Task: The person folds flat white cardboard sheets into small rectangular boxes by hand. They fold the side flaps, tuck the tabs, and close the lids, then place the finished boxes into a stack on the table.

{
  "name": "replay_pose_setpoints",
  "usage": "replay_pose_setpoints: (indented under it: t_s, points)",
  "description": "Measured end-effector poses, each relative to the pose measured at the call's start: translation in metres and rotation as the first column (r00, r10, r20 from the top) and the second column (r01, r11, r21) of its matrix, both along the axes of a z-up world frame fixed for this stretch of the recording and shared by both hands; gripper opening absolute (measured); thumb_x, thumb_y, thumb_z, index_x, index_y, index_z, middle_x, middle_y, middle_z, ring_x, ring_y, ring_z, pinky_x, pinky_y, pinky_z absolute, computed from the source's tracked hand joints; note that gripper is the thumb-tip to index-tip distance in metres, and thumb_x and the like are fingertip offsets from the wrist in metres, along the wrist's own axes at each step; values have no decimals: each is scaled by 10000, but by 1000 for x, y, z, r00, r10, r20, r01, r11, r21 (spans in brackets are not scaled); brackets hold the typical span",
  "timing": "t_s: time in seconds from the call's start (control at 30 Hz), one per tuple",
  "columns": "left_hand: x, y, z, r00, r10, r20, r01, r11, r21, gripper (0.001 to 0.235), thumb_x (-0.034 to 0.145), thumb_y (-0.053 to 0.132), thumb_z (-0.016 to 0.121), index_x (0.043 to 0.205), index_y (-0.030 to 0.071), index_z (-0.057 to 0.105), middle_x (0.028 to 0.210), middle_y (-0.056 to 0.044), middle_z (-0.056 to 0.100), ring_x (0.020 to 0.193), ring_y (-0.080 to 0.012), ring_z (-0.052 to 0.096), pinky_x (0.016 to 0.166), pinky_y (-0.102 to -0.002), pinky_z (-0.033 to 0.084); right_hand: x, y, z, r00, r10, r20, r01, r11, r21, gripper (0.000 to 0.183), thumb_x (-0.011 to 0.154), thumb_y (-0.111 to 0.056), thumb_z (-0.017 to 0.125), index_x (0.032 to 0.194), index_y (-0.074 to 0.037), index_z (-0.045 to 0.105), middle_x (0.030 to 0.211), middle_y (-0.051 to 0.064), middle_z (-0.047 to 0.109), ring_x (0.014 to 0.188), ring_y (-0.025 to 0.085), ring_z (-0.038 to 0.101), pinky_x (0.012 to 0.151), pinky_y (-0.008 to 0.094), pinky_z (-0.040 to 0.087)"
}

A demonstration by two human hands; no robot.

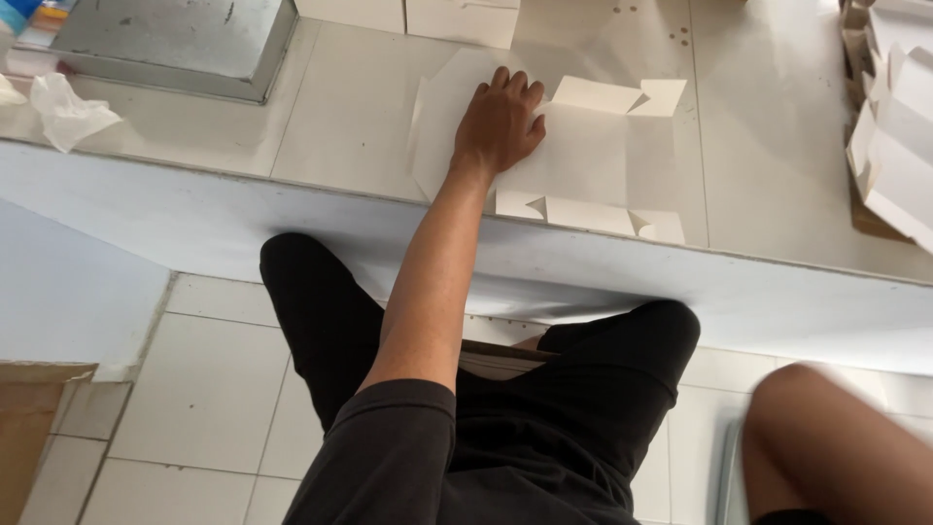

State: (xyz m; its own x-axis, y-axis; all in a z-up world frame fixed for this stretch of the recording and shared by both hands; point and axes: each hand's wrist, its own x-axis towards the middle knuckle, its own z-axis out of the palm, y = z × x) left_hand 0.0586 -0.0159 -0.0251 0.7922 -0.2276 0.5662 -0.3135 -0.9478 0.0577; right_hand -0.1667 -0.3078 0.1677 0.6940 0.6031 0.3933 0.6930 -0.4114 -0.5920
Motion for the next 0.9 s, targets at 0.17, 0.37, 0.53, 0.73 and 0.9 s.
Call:
replay_pose_setpoints:
  t_s: [0.17,0.37,0.53,0.73,0.9]
  points:
    - [-7,-2,4,978,49,205,-48,999,-11,242,748,277,480,868,68,497,776,-58,518,751,-237,459,576,-345,380,41,26,-8,999,30,14,-30,1000,-6,354,844,-151,272,733,59,534,762,147,575,693,211,587,648,252,443]
    - [-10,2,4,963,84,257,-60,993,-102,184,754,236,430,654,102,507,560,-36,513,561,-208,502,529,-328,400,179,105,-95,998,-68,-7,65,978,-197,125,843,-57,534,944,-21,598,905,131,602,855,266,566,736,359,468]
    - [0,5,0,999,44,27,-40,990,-139,161,759,238,435,739,107,527,671,-42,544,678,-187,547,568,-316,480,248,107,-172,959,-192,207,262,876,-406,312,816,-193,528,1127,-179,547,1178,99,479,1109,355,418,835,491,394]
    - [2,6,0,991,68,-116,-77,994,-73,193,753,223,440,878,109,533,804,-27,510,811,-167,503,665,-313,479,256,108,-192,942,-244,231,317,874,-368,311,903,-331,384,1197,-276,468,1249,27,406,1210,348,293,981,475,244]
    - [-9,4,12,951,49,-307,-79,993,-89,320,809,220,393,1101,105,452,1125,-81,445,1116,-227,370,918,-411,350,236,115,-165,954,-278,110,299,856,-422,374,895,-322,319,1267,-304,356,1389,101,195,1242,379,222,1021,494,160]
